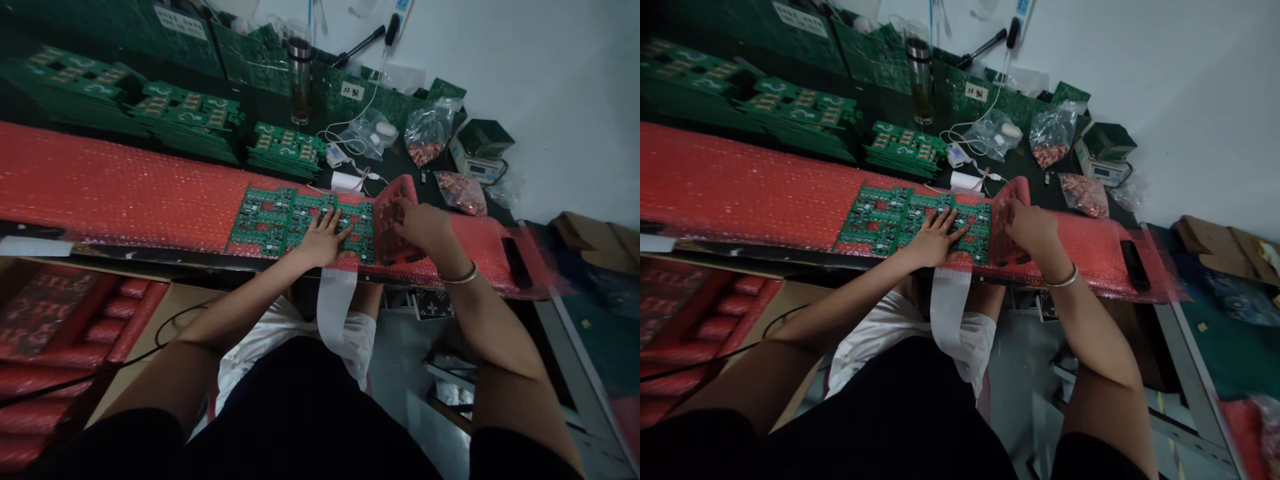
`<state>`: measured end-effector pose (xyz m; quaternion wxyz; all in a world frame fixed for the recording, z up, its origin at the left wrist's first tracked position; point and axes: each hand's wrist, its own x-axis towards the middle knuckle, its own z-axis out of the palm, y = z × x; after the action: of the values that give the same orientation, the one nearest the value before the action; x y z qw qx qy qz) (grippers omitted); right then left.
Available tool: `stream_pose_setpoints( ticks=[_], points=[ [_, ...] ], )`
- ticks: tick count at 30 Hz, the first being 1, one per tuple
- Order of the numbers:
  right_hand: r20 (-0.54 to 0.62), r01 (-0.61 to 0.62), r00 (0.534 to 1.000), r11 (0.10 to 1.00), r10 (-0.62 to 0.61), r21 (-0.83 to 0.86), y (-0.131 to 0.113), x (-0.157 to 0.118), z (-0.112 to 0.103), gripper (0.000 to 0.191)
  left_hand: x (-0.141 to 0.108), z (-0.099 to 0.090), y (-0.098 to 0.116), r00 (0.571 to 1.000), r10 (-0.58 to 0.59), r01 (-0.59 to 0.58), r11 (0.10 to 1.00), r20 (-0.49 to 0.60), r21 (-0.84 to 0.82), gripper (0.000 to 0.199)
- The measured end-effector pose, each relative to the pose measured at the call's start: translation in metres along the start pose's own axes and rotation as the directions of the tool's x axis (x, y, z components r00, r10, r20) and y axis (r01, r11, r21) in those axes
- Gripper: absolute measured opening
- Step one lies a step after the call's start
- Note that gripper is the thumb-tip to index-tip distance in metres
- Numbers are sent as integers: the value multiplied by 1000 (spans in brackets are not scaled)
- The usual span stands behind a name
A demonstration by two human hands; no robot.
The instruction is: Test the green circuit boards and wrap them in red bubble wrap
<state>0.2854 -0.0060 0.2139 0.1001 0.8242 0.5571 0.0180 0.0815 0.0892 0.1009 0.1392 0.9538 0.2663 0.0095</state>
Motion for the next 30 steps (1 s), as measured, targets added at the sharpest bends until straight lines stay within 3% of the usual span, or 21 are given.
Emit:
stream_pose_setpoints(
  ticks=[5,9,12,17,19,21,23,25,28,30],
  points=[
    [24,-4,1000,996,6,-85,-41,4,-14,53,-1,2,-4,1000,6,-6,1000,-8,-20,76],
    [121,139,984,989,-131,-60,-57,18,-18,68,-8,3,-13,999,-30,29,999,-27,-41,97],
    [130,267,955,963,-267,15,-78,28,-9,78,-19,-2,-32,999,-48,48,999,22,6,110],
    [86,260,960,963,-266,67,-122,29,16,84,-38,-17,-65,996,-41,37,998,85,50,112],
    [26,272,959,944,-281,186,-117,27,25,81,-45,-21,-67,997,-41,39,999,72,31,119],
    [-124,275,961,888,-246,368,-93,27,36,73,-51,-21,-62,998,39,-38,999,40,-32,119],
    [-226,134,974,859,-22,494,-61,27,50,77,-55,-17,-50,989,151,-150,981,-2,-121,110],
    [-106,-8,989,769,98,639,-34,26,65,87,-56,-11,-37,978,202,-207,960,-46,-186,102],
    [165,-170,985,499,54,850,-16,22,79,84,-53,-2,-21,978,177,-198,957,-115,-212,103],
    [256,-248,966,355,25,902,-13,18,79,75,-50,1,-13,974,172,-201,954,-145,-220,103]
  ],
)
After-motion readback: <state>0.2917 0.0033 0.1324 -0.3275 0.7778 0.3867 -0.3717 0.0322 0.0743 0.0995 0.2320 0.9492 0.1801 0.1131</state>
